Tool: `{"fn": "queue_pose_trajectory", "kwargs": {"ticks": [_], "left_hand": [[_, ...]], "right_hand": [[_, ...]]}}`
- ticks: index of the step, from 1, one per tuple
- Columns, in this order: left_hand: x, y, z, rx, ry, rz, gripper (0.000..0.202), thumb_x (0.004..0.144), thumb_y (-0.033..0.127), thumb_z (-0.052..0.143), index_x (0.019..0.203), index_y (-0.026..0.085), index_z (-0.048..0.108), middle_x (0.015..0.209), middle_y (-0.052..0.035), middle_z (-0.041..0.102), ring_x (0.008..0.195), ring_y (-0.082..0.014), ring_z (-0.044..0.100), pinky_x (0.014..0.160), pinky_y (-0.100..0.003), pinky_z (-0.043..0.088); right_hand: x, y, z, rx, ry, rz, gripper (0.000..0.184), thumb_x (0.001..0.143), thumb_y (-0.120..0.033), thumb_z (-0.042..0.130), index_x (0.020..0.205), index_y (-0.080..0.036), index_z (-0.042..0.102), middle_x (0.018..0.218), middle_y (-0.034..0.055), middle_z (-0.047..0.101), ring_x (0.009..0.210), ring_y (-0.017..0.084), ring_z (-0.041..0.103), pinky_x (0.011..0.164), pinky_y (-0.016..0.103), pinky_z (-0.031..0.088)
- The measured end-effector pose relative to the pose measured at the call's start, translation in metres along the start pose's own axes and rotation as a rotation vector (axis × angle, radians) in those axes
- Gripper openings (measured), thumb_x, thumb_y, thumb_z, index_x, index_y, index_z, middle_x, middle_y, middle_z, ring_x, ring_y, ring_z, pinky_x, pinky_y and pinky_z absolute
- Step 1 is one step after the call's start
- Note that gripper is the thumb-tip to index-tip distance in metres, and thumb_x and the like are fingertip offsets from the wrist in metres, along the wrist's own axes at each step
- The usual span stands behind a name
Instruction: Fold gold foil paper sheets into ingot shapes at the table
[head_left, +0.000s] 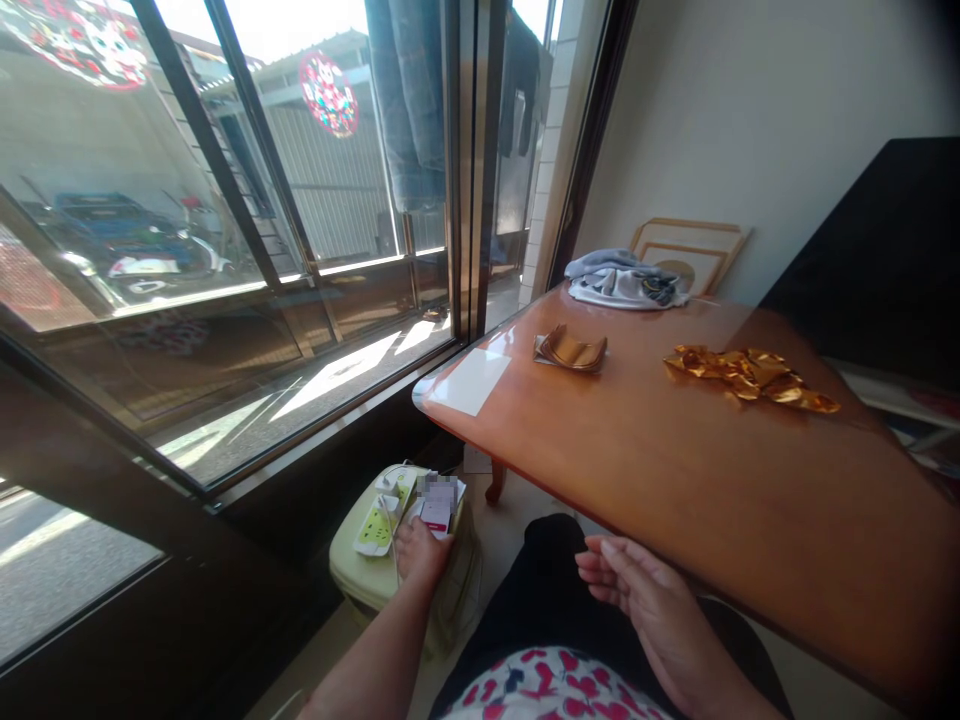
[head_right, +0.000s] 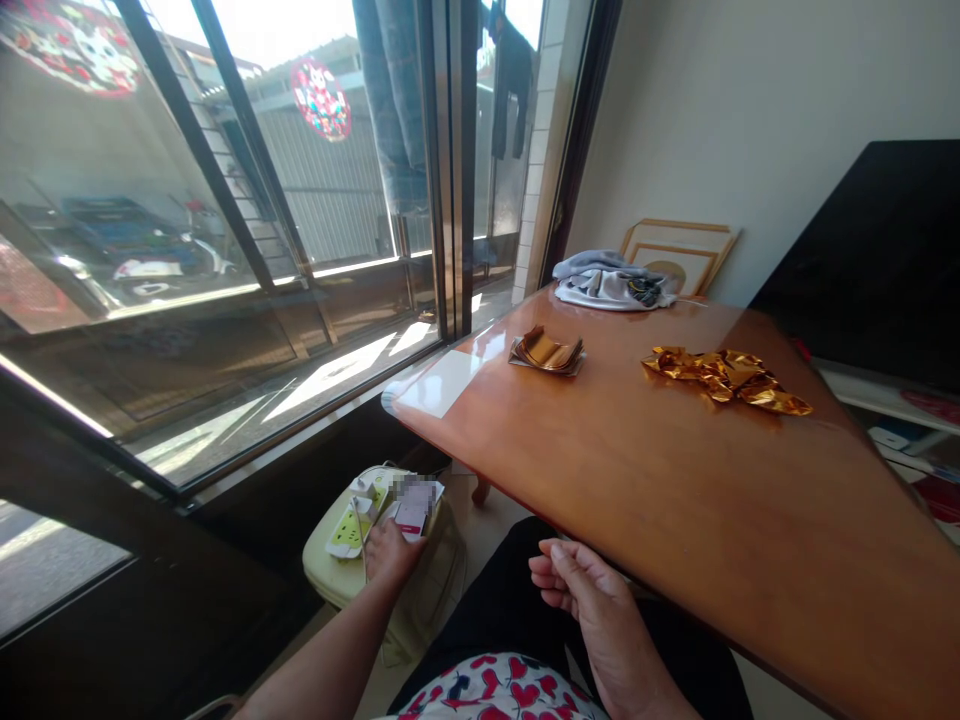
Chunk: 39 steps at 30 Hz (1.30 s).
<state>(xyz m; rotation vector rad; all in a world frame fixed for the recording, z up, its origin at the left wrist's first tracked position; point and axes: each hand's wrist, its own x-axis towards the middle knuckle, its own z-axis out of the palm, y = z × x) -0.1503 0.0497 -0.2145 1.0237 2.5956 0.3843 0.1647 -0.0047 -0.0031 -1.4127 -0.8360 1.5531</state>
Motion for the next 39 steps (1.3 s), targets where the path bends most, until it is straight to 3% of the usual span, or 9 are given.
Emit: {"fn": "queue_pose_trajectory", "kwargs": {"ticks": [16,21,39], "left_hand": [[-0.010,-0.011,0.000,0.129,0.031,0.073,0.081,0.074,0.063,0.066,0.136,0.014,0.047,0.137,-0.0218,0.048,0.128,-0.0396,0.045,0.105,-0.046,0.035],[-0.012,-0.013,-0.001,0.158,0.032,0.076,0.074,0.076,0.064,0.064,0.131,0.017,0.051,0.133,-0.0181,0.051,0.125,-0.0392,0.047,0.102,-0.046,0.037],[-0.015,-0.014,0.004,0.196,0.051,0.101,0.083,0.077,0.069,0.058,0.137,0.013,0.046,0.132,-0.0208,0.051,0.121,-0.0381,0.050,0.100,-0.045,0.038]], "right_hand": [[0.004,0.004,-0.004,0.022,-0.016,0.024,0.046,0.074,-0.058,0.079,0.099,-0.019,0.076,0.094,0.0118,0.078,0.094,0.029,0.071,0.081,0.039,0.054],[0.007,0.009,-0.007,0.016,-0.018,0.030,0.047,0.073,-0.059,0.079,0.099,-0.019,0.076,0.094,0.0121,0.078,0.094,0.029,0.071,0.081,0.039,0.054],[0.009,0.010,-0.012,-0.022,-0.079,0.039,0.050,0.073,-0.064,0.077,0.096,-0.020,0.077,0.093,0.0107,0.078,0.091,0.028,0.070,0.079,0.037,0.053]]}}
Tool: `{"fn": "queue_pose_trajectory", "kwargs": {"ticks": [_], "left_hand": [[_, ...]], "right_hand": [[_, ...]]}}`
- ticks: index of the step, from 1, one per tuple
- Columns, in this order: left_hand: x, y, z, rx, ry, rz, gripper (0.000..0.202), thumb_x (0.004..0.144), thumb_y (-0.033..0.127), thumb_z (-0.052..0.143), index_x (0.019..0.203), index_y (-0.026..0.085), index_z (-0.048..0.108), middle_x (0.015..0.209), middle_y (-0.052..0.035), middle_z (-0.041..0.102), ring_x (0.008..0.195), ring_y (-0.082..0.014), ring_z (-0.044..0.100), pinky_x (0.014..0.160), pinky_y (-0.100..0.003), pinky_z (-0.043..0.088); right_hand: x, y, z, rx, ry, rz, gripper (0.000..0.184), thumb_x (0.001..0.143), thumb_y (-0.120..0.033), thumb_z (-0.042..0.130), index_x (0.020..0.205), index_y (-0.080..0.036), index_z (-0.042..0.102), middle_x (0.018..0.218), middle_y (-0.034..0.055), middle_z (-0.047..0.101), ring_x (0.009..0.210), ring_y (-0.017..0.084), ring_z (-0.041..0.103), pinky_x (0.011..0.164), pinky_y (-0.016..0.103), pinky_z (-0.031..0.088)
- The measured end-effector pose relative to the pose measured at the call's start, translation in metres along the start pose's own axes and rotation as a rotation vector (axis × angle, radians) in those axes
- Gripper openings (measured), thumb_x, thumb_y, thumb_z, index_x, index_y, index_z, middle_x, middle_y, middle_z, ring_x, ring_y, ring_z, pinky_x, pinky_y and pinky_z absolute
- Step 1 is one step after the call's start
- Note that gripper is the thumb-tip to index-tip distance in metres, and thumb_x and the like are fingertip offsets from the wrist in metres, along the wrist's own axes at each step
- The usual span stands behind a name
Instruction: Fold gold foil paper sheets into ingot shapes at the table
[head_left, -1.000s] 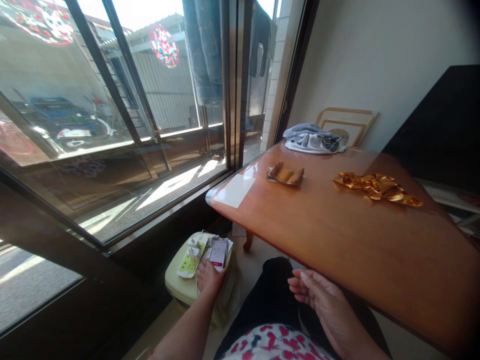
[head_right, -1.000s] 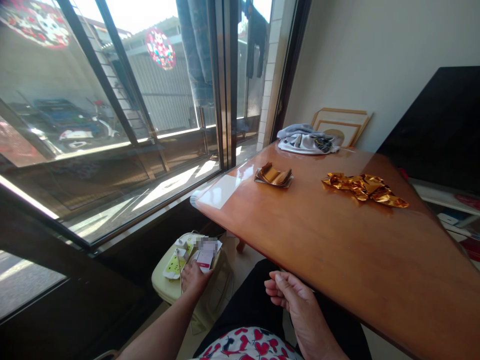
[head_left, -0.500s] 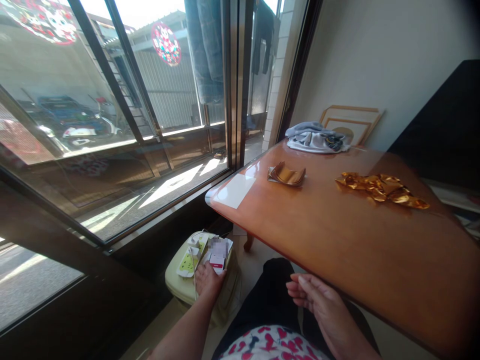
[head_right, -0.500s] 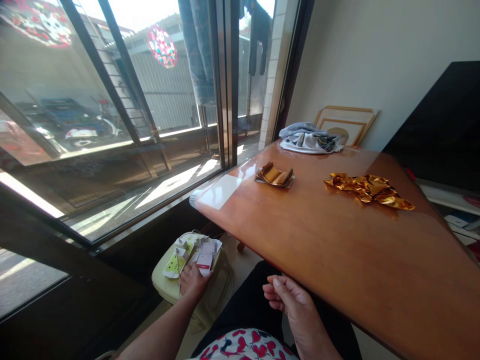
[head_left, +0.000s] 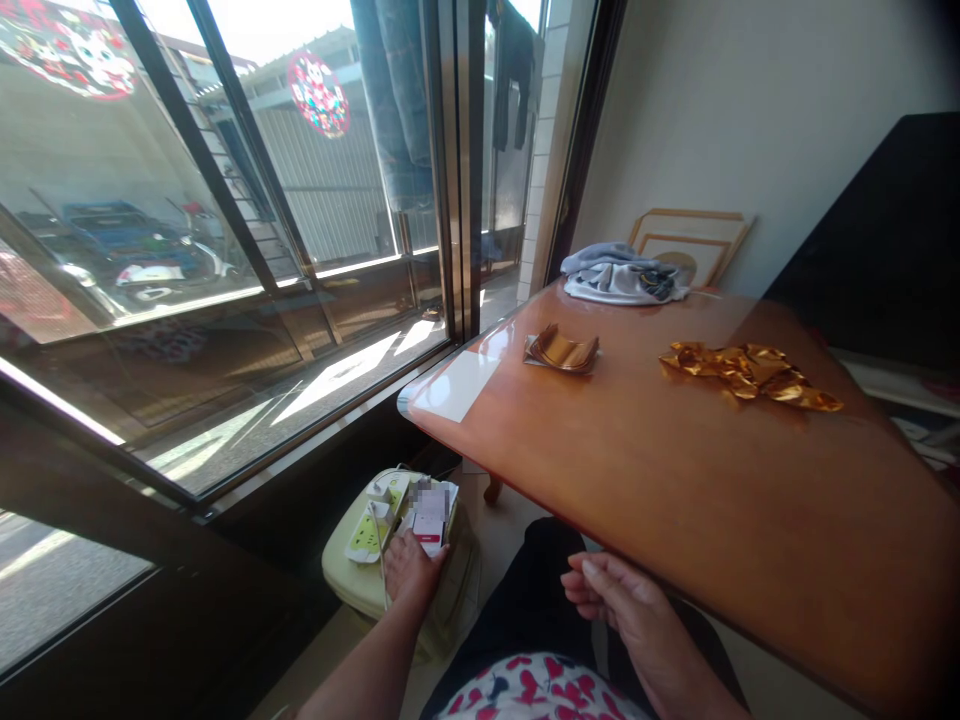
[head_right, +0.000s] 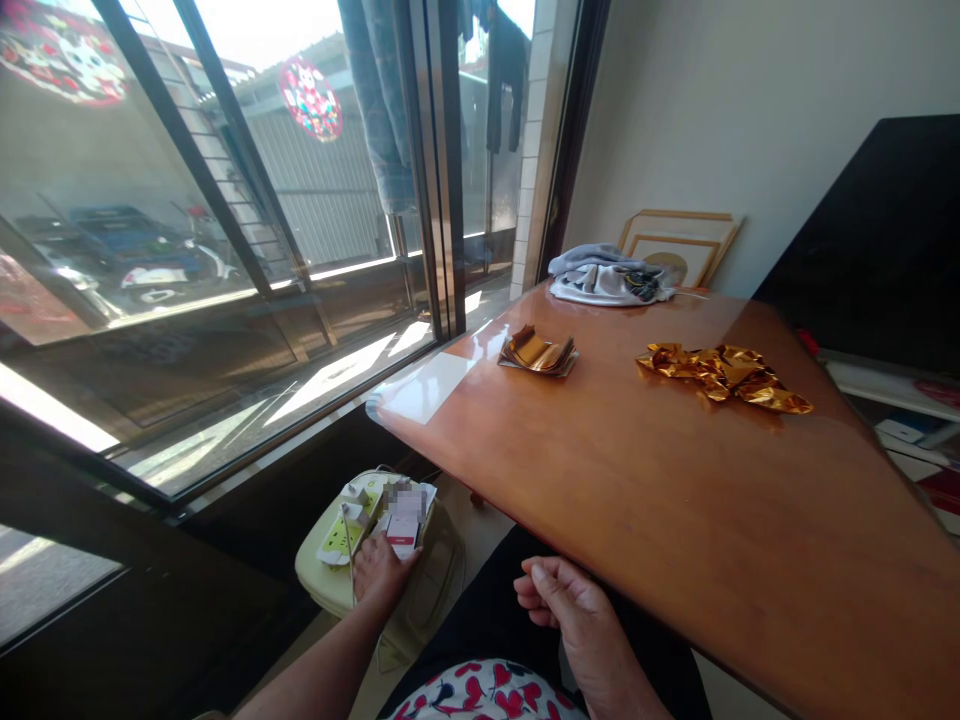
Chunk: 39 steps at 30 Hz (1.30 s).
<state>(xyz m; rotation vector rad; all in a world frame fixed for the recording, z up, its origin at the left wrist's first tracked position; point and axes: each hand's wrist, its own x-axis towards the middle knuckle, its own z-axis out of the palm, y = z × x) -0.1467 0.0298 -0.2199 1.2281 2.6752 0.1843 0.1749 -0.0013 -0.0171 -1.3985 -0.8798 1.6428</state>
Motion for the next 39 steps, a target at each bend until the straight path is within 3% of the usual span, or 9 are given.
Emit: {"fn": "queue_pose_trajectory", "kwargs": {"ticks": [7,13,17,19,21,26,31,35,39], "left_hand": [[-0.001,-0.001,0.004,0.006,0.027,0.012,0.088,0.076,0.073,0.058,0.138,0.010,0.048,0.131,-0.0213,0.052,0.120,-0.0397,0.050,0.101,-0.046,0.037],[-0.010,-0.003,0.003,0.000,0.090,0.066,0.091,0.083,0.069,0.052,0.150,0.010,0.034,0.144,-0.0227,0.045,0.129,-0.0392,0.043,0.106,-0.047,0.032],[-0.025,0.002,0.004,-0.047,0.158,0.290,0.067,0.089,0.049,0.055,0.146,0.016,0.043,0.140,-0.0189,0.051,0.126,-0.0379,0.045,0.103,-0.050,0.034],[-0.035,0.011,0.002,-0.120,0.173,0.482,0.053,0.090,0.040,0.055,0.138,0.016,0.052,0.130,-0.0183,0.057,0.119,-0.0362,0.049,0.099,-0.050,0.036],[-0.043,0.025,-0.002,-0.155,0.165,0.593,0.040,0.091,0.037,0.056,0.127,0.019,0.060,0.122,-0.0139,0.061,0.111,-0.0321,0.053,0.096,-0.045,0.039],[-0.059,0.069,-0.026,-0.235,0.165,0.821,0.019,0.094,0.034,0.053,0.102,0.023,0.067,0.100,-0.0080,0.063,0.096,-0.0248,0.057,0.086,-0.037,0.042],[-0.071,0.101,-0.058,-0.308,0.211,0.968,0.019,0.095,0.030,0.051,0.083,0.021,0.063,0.089,-0.0076,0.061,0.085,-0.0220,0.055,0.078,-0.036,0.041],[-0.081,0.114,-0.083,-0.363,0.261,1.058,0.018,0.094,0.028,0.052,0.079,0.020,0.059,0.084,-0.0070,0.059,0.083,-0.0212,0.054,0.078,-0.036,0.042],[-0.091,0.121,-0.114,-0.468,0.349,1.199,0.016,0.092,0.022,0.055,0.076,0.021,0.055,0.077,-0.0053,0.055,0.076,-0.0201,0.051,0.074,-0.036,0.041]], "right_hand": [[-0.003,-0.002,-0.004,-0.022,-0.024,-0.004,0.051,0.076,-0.064,0.075,0.099,-0.019,0.075,0.095,0.0101,0.077,0.092,0.027,0.070,0.081,0.037,0.052],[-0.005,0.001,-0.008,-0.063,-0.062,-0.013,0.050,0.079,-0.064,0.071,0.102,-0.019,0.073,0.096,0.0101,0.076,0.093,0.027,0.068,0.083,0.038,0.051],[-0.007,0.003,-0.009,-0.070,-0.093,-0.029,0.050,0.082,-0.064,0.068,0.104,-0.019,0.073,0.099,0.0105,0.076,0.096,0.027,0.068,0.085,0.040,0.050],[-0.008,0.003,-0.010,-0.084,-0.096,-0.040,0.050,0.083,-0.064,0.067,0.105,-0.019,0.072,0.100,0.0109,0.076,0.098,0.028,0.068,0.086,0.041,0.050],[-0.009,0.002,-0.012,-0.100,-0.098,-0.050,0.051,0.084,-0.064,0.066,0.106,-0.019,0.072,0.101,0.0112,0.076,0.098,0.028,0.068,0.087,0.042,0.050],[-0.012,-0.001,-0.015,-0.134,-0.094,-0.091,0.052,0.084,-0.065,0.065,0.107,-0.019,0.072,0.101,0.0113,0.076,0.098,0.028,0.068,0.086,0.040,0.051],[-0.024,-0.012,-0.012,-0.149,-0.046,-0.198,0.049,0.084,-0.064,0.066,0.102,-0.019,0.073,0.096,0.0108,0.077,0.092,0.027,0.069,0.083,0.039,0.052],[-0.038,-0.030,-0.018,-0.137,0.088,-0.377,0.041,0.088,-0.059,0.063,0.097,-0.020,0.072,0.090,0.0077,0.076,0.084,0.023,0.067,0.082,0.034,0.052],[-0.037,-0.051,-0.040,-0.111,0.302,-0.511,0.039,0.089,-0.059,0.063,0.096,-0.021,0.070,0.086,0.0047,0.073,0.082,0.021,0.065,0.078,0.031,0.051]]}}
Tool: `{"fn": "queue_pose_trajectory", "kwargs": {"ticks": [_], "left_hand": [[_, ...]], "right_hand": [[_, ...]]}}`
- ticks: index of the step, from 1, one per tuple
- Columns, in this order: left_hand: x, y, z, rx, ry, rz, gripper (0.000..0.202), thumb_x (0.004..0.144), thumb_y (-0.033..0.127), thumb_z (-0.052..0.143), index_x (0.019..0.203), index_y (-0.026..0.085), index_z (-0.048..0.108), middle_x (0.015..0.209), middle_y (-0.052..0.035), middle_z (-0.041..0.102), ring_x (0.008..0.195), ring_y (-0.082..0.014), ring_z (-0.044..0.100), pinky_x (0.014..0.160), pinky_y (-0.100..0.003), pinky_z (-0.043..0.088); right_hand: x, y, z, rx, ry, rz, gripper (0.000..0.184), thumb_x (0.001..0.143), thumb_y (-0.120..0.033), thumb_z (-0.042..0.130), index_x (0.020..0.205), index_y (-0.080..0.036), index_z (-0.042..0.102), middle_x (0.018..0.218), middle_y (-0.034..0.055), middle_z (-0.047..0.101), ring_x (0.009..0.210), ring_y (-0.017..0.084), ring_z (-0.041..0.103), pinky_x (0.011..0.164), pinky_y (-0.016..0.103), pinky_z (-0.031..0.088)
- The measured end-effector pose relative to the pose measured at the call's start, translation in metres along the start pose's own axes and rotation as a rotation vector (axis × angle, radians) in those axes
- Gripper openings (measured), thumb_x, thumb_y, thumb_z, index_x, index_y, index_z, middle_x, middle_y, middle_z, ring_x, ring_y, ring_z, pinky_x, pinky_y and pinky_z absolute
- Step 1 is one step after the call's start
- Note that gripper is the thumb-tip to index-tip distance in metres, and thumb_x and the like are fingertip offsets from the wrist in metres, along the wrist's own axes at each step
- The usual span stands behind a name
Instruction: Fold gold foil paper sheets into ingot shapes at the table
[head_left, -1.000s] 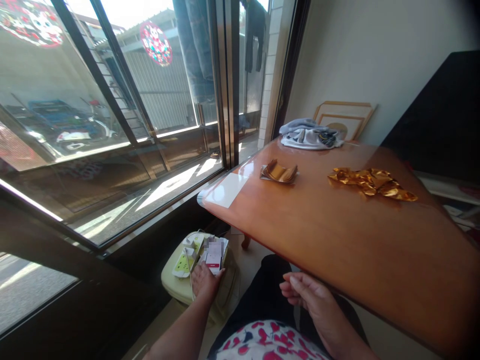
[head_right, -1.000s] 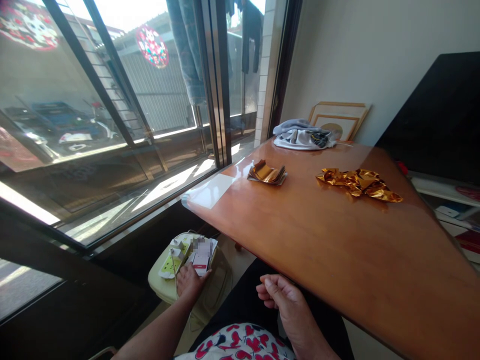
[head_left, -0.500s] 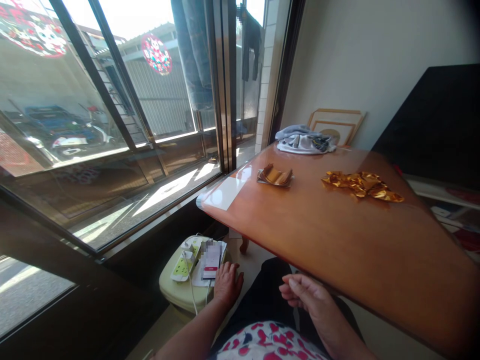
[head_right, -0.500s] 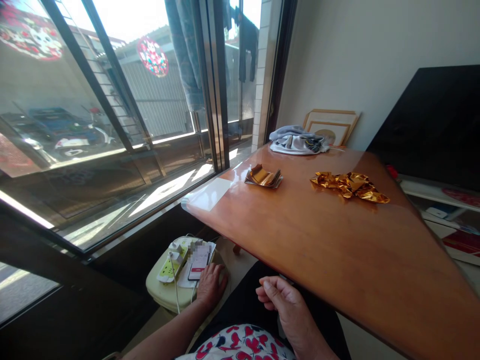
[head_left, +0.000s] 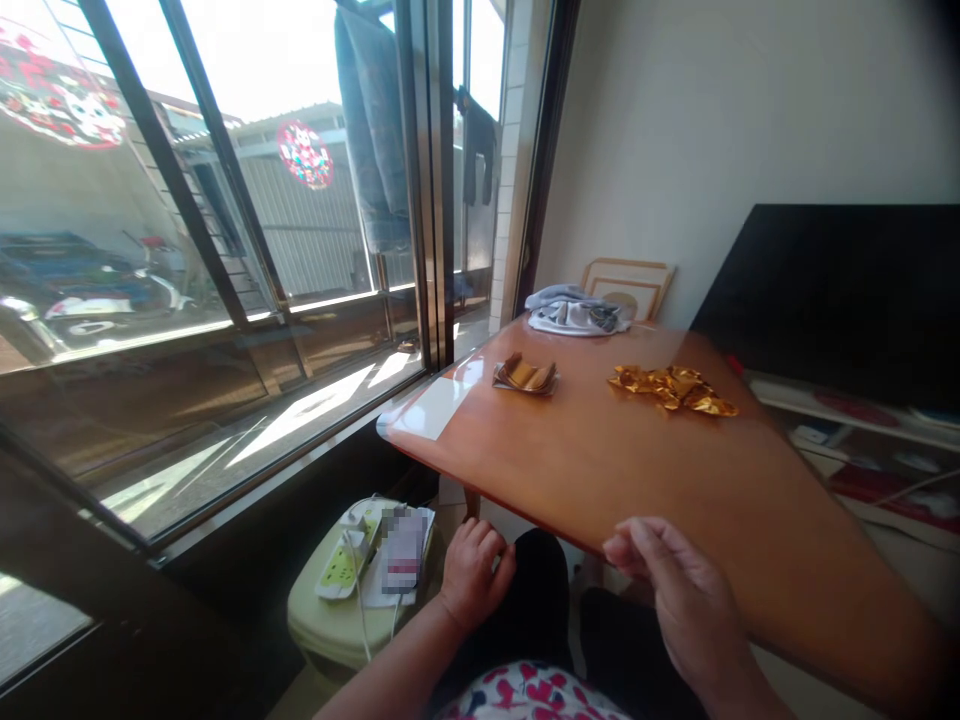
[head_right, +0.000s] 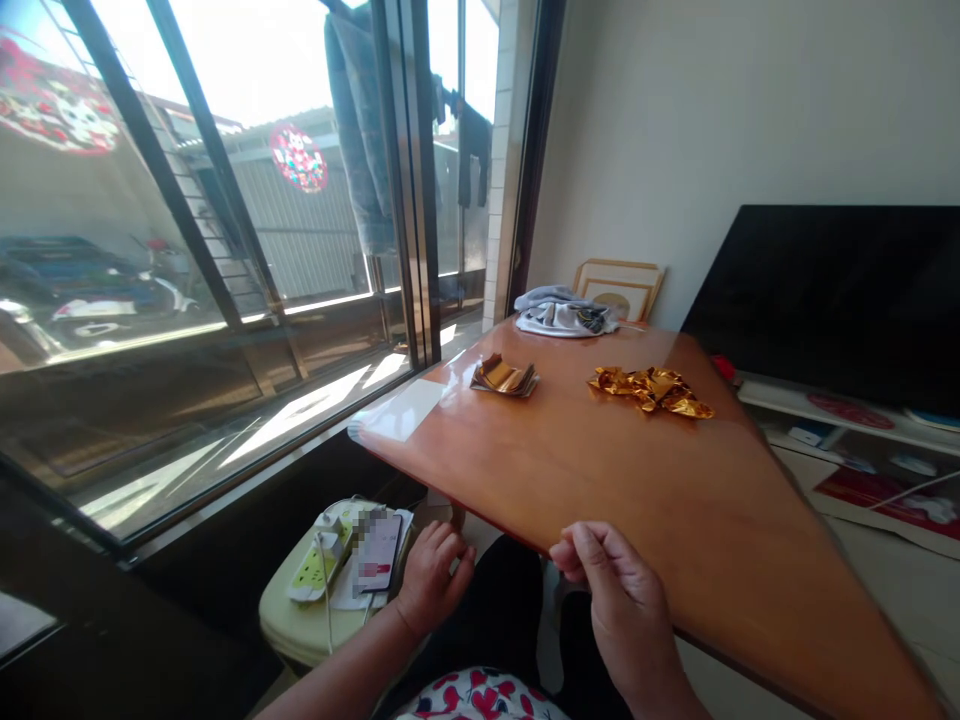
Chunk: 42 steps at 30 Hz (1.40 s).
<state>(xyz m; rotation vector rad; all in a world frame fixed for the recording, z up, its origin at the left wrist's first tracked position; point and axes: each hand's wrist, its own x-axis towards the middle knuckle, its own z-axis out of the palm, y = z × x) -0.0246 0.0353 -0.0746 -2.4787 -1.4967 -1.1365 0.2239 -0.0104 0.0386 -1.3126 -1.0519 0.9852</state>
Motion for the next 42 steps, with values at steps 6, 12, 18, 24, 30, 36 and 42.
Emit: {"fn": "queue_pose_trajectory", "kwargs": {"ticks": [6,12,18,24,30,36,42], "left_hand": [[0.031,0.032,-0.032,-0.139,0.085,0.177,0.016,0.090,0.017,0.056,0.076,0.021,0.051,0.072,-0.0034,0.053,0.071,-0.0190,0.048,0.068,-0.036,0.038],[0.077,0.060,-0.036,-0.276,0.194,0.135,0.017,0.094,0.019,0.052,0.077,0.022,0.052,0.076,-0.0046,0.057,0.077,-0.0195,0.052,0.071,-0.036,0.041],[0.127,0.066,-0.019,-0.299,0.217,-0.059,0.032,0.099,0.033,0.045,0.069,0.023,0.046,0.075,-0.0041,0.055,0.077,-0.0188,0.053,0.073,-0.034,0.043],[0.145,0.063,0.002,-0.225,0.161,-0.119,0.035,0.100,0.037,0.045,0.068,0.023,0.047,0.076,-0.0028,0.056,0.077,-0.0183,0.054,0.070,-0.031,0.040],[0.148,0.061,0.009,-0.101,0.057,-0.122,0.032,0.099,0.041,0.046,0.073,0.023,0.054,0.080,-0.0027,0.062,0.078,-0.0186,0.057,0.069,-0.032,0.037],[0.152,0.072,0.006,-0.003,-0.075,-0.208,0.033,0.097,0.044,0.049,0.076,0.022,0.059,0.084,-0.0056,0.066,0.078,-0.0195,0.058,0.069,-0.031,0.036],[0.158,0.077,0.009,0.010,-0.139,-0.261,0.030,0.094,0.046,0.053,0.081,0.021,0.063,0.088,-0.0087,0.068,0.084,-0.0231,0.060,0.073,-0.035,0.039]], "right_hand": [[0.036,0.001,-0.029,-0.172,0.159,-0.096,0.045,0.088,-0.064,0.059,0.083,-0.020,0.067,0.069,0.0008,0.063,0.070,0.018,0.058,0.070,0.028,0.047],[0.039,0.010,-0.034,-0.258,0.092,-0.121,0.049,0.090,-0.067,0.052,0.078,-0.021,0.063,0.064,-0.0003,0.057,0.066,0.018,0.054,0.067,0.029,0.044],[0.034,0.003,-0.035,-0.303,0.042,-0.159,0.050,0.091,-0.068,0.049,0.073,-0.022,0.060,0.063,-0.0002,0.057,0.062,0.018,0.052,0.063,0.029,0.041],[0.031,0.005,-0.036,-0.298,0.020,-0.205,0.047,0.093,-0.063,0.049,0.071,-0.022,0.057,0.062,-0.0015,0.054,0.061,0.017,0.049,0.061,0.027,0.039],[0.033,0.007,-0.037,-0.300,0.001,-0.204,0.045,0.095,-0.060,0.049,0.074,-0.022,0.059,0.062,-0.0019,0.053,0.061,0.016,0.049,0.063,0.027,0.039],[0.033,0.001,-0.042,-0.359,-0.006,-0.154,0.050,0.090,-0.067,0.050,0.068,-0.022,0.058,0.064,0.0004,0.057,0.067,0.019,0.054,0.064,0.028,0.041],[0.035,-0.004,-0.043,-0.405,-0.036,-0.075,0.049,0.088,-0.067,0.052,0.069,-0.023,0.061,0.067,0.0009,0.060,0.070,0.019,0.055,0.068,0.028,0.043]]}}
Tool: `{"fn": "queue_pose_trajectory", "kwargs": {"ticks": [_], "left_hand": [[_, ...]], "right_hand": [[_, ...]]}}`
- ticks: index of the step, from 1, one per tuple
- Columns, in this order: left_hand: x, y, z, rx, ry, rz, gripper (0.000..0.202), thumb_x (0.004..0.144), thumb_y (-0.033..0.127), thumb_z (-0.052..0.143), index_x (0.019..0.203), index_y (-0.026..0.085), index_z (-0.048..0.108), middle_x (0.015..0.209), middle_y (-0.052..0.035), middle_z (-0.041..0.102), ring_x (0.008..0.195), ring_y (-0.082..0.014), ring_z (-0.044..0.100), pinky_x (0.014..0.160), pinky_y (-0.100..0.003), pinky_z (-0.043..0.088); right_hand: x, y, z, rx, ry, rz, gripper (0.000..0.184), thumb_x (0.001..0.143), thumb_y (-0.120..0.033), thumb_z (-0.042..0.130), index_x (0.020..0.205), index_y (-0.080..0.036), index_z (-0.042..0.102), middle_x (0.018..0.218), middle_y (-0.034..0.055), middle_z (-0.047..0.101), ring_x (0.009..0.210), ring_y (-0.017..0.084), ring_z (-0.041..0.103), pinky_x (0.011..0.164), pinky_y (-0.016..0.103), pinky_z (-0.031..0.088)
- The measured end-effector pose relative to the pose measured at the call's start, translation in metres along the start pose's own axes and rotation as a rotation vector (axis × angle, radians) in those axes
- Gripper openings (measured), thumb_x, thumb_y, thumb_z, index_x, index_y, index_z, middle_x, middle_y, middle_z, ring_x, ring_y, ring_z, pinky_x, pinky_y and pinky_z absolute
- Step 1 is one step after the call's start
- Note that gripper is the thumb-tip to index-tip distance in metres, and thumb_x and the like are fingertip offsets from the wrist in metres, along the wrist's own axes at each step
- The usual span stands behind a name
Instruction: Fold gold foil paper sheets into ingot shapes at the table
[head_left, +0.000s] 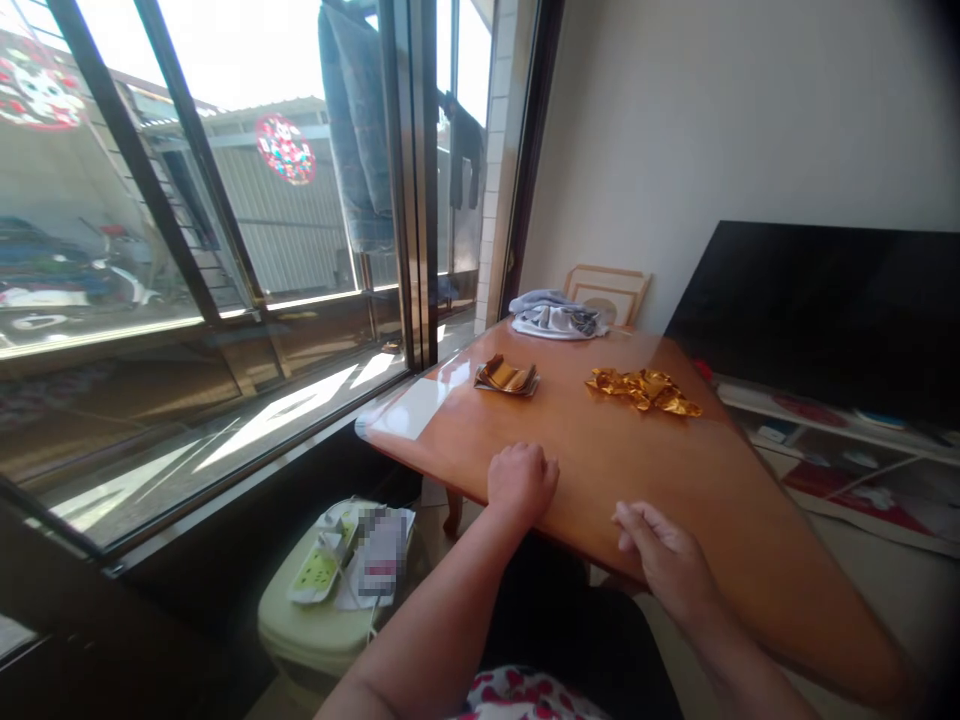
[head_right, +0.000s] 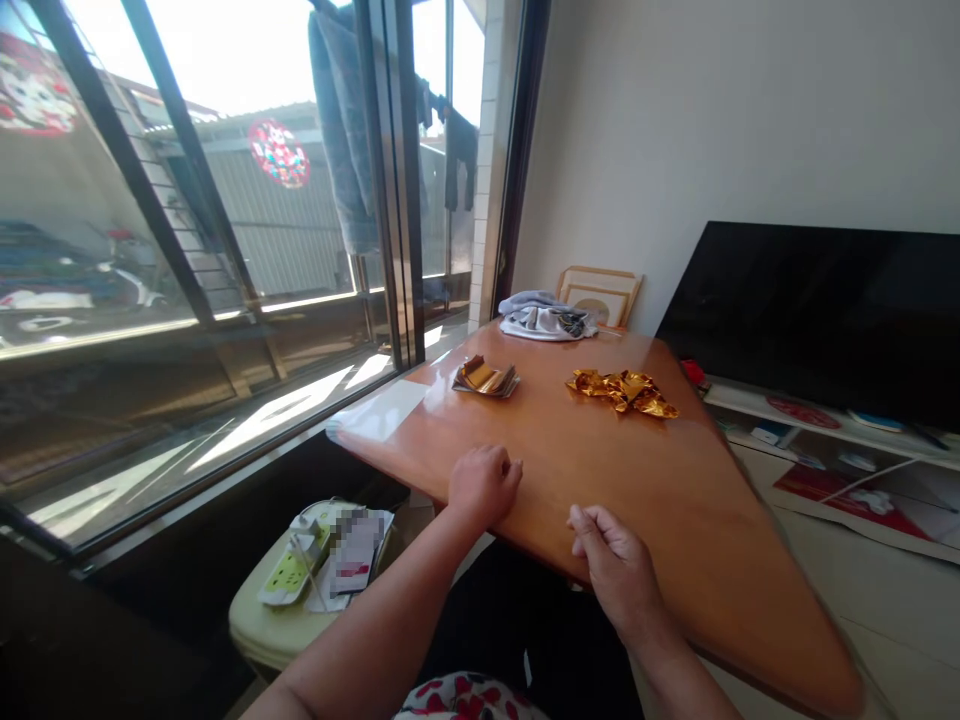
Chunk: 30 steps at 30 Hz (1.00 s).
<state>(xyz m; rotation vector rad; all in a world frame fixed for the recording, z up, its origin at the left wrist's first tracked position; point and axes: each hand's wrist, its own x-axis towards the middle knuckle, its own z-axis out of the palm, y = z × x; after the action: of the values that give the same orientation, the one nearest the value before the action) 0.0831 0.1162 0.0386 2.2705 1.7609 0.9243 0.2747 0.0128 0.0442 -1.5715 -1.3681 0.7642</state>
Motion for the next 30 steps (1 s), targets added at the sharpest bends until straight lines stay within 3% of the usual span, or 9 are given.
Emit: {"fn": "queue_pose_trajectory", "kwargs": {"ticks": [9,13,17,19,21,25,30], "left_hand": [[0.000,0.005,-0.003,0.009,-0.068,-0.021,0.031,0.093,0.048,0.053,0.088,0.021,0.066,0.094,-0.0110,0.068,0.090,-0.0261,0.061,0.079,-0.039,0.043],[0.002,0.004,-0.005,0.015,-0.079,-0.005,0.033,0.092,0.050,0.054,0.083,0.021,0.066,0.091,-0.0105,0.069,0.086,-0.0257,0.062,0.074,-0.037,0.042],[0.016,-0.002,-0.008,-0.058,-0.147,-0.059,0.036,0.088,0.055,0.058,0.074,0.022,0.064,0.076,-0.0067,0.068,0.071,-0.0212,0.061,0.063,-0.032,0.038],[0.030,-0.008,-0.010,-0.171,-0.162,-0.064,0.038,0.086,0.057,0.060,0.072,0.022,0.064,0.071,-0.0034,0.066,0.062,-0.0178,0.057,0.058,-0.030,0.034],[0.051,-0.016,-0.012,-0.318,-0.089,-0.093,0.037,0.082,0.056,0.065,0.069,0.022,0.062,0.068,-0.0016,0.065,0.059,-0.0157,0.054,0.056,-0.029,0.031],[0.105,-0.031,-0.015,-0.382,0.007,-0.094,0.037,0.087,0.051,0.059,0.067,0.020,0.058,0.066,-0.0003,0.063,0.061,-0.0146,0.054,0.055,-0.027,0.030],[0.175,-0.042,-0.010,-0.479,0.154,-0.194,0.033,0.089,0.042,0.052,0.065,0.020,0.052,0.065,-0.0001,0.057,0.064,-0.0148,0.051,0.057,-0.026,0.031]], "right_hand": [[0.014,0.001,-0.010,0.038,-0.182,0.095,0.047,0.085,-0.067,0.058,0.073,-0.022,0.063,0.073,0.0015,0.063,0.074,0.019,0.057,0.074,0.029,0.047],[0.025,-0.009,-0.019,0.052,-0.298,0.114,0.046,0.087,-0.065,0.058,0.077,-0.021,0.067,0.073,0.0032,0.064,0.070,0.019,0.056,0.068,0.030,0.046],[0.048,-0.017,-0.027,0.086,-0.342,0.082,0.047,0.083,-0.066,0.063,0.074,-0.020,0.070,0.074,0.0050,0.067,0.072,0.020,0.058,0.067,0.030,0.048],[0.064,-0.019,-0.033,0.104,-0.337,0.050,0.047,0.082,-0.065,0.064,0.071,-0.020,0.069,0.072,0.0048,0.066,0.071,0.020,0.058,0.065,0.029,0.047],[0.081,-0.020,-0.037,0.119,-0.312,0.043,0.047,0.083,-0.065,0.064,0.071,-0.020,0.068,0.070,0.0038,0.066,0.068,0.018,0.057,0.064,0.028,0.046],[0.114,-0.016,-0.040,0.160,-0.261,0.081,0.047,0.086,-0.065,0.060,0.080,-0.020,0.068,0.071,0.0021,0.066,0.066,0.016,0.056,0.063,0.028,0.044],[0.146,0.002,-0.028,0.171,-0.130,0.029,0.045,0.086,-0.062,0.059,0.072,-0.020,0.061,0.070,0.0002,0.063,0.069,0.017,0.056,0.065,0.028,0.043]]}}
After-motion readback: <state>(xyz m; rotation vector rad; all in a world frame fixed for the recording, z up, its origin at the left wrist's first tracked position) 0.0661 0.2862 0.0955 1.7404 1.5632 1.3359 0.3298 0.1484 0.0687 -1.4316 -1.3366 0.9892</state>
